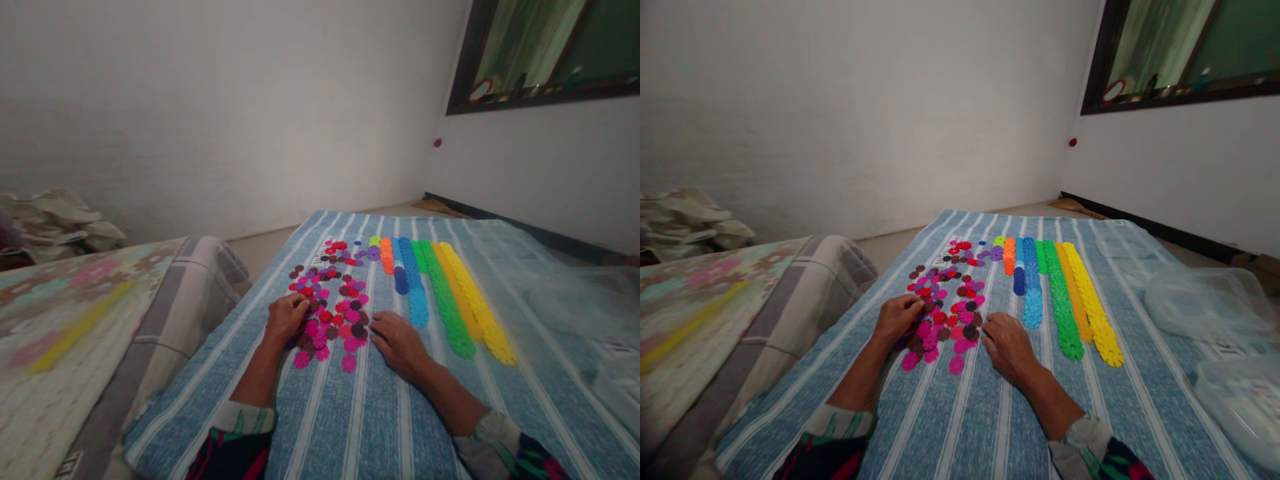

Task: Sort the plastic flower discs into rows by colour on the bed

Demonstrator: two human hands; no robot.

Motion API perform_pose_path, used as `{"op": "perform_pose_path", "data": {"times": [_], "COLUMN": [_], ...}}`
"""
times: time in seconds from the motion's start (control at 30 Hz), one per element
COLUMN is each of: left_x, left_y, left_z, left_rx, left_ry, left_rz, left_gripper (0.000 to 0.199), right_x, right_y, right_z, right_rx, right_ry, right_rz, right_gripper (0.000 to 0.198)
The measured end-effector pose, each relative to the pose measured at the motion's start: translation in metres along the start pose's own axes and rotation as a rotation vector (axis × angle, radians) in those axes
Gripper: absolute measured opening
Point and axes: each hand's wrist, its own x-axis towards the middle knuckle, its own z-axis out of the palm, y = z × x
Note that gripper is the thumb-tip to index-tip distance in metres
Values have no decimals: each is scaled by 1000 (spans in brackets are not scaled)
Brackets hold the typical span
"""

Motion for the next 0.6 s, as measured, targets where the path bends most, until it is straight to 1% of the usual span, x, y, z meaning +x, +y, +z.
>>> {"op": "perform_pose_path", "data": {"times": [0.27,0.47,0.6], "left_x": [0,2,1], "left_y": [-3,-2,1], "left_z": [1,0,-1], "left_rx": [-8,-14,-52], "left_ry": [2,11,69], "left_rz": [-6,-3,-8], "left_gripper": [35,33,30], "right_x": [1,2,2], "right_y": [0,1,1], "right_z": [-1,0,1], "right_rx": [3,-16,-14], "right_ry": [0,15,35], "right_rz": [0,-9,-13], "right_gripper": [11,11,10]}}
